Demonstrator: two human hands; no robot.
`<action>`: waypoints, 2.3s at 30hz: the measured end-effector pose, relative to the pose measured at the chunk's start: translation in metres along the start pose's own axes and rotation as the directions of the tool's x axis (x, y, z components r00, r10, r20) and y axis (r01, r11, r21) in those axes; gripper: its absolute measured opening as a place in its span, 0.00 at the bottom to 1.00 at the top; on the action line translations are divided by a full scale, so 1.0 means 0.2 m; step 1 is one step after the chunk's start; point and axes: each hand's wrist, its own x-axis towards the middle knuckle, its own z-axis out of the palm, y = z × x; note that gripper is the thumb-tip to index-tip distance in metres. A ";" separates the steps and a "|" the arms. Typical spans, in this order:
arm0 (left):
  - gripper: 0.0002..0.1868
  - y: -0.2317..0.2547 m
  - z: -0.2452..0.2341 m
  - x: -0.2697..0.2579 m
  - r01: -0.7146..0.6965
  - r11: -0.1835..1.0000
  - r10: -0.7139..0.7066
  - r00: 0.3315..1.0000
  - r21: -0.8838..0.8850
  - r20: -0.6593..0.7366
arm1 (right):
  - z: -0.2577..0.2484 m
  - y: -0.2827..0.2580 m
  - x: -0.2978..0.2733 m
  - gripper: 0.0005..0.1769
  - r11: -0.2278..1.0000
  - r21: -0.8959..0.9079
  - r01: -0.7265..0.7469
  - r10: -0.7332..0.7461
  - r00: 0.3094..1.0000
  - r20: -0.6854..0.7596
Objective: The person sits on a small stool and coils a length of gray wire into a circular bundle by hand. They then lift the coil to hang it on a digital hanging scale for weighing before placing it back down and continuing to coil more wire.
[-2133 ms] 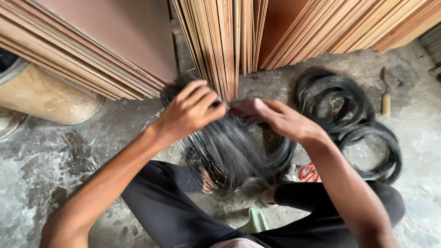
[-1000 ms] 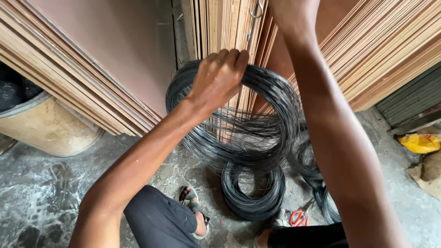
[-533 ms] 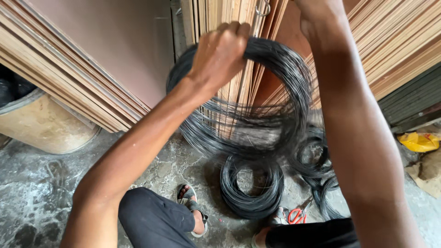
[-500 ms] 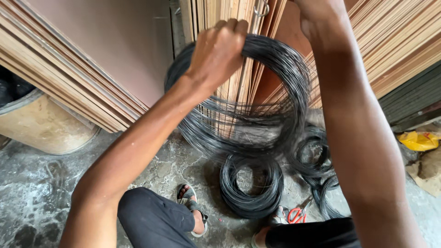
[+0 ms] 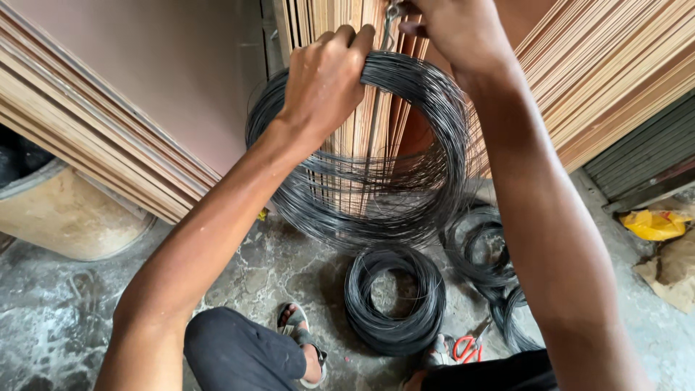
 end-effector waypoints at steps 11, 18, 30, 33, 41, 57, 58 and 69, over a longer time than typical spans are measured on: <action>0.20 0.03 0.01 0.03 0.067 0.996 -0.063 0.997 -0.066 0.047 | -0.03 -0.11 -0.07 0.10 1.000 0.016 -0.010 0.008 0.991 0.135; 0.15 0.03 0.05 0.02 0.068 0.997 -0.066 0.996 -0.034 0.054 | -0.03 -0.02 -0.04 0.08 0.997 -0.002 0.075 -0.073 0.983 0.165; 0.18 0.05 0.15 -0.06 0.116 0.993 -0.113 0.987 -0.016 0.117 | -0.02 0.00 -0.14 0.19 0.977 -0.075 0.201 -0.186 0.968 0.169; 0.19 0.04 0.20 -0.08 0.122 0.993 -0.121 0.988 -0.007 0.099 | 0.00 0.06 -0.25 0.21 0.796 -0.413 0.443 -0.462 0.885 0.057; 0.20 -0.03 0.35 -0.14 0.164 0.986 -0.155 0.954 -0.015 0.256 | 0.04 0.22 -0.42 0.27 0.514 -0.723 0.462 -0.509 0.843 0.176; 0.34 0.02 0.21 -0.14 0.151 0.988 -0.153 0.968 0.028 0.196 | 0.06 0.27 -0.42 0.35 0.352 -0.776 0.523 -0.692 0.703 0.160; 0.35 0.03 0.19 -0.13 0.153 0.988 -0.155 0.968 0.027 0.199 | 0.06 0.28 -0.42 0.36 0.359 -0.775 0.520 -0.697 0.702 0.148; 0.37 0.03 0.15 -0.15 0.140 0.989 -0.146 0.977 0.050 0.153 | 0.08 0.29 -0.42 0.39 0.358 -0.772 0.525 -0.734 0.670 0.115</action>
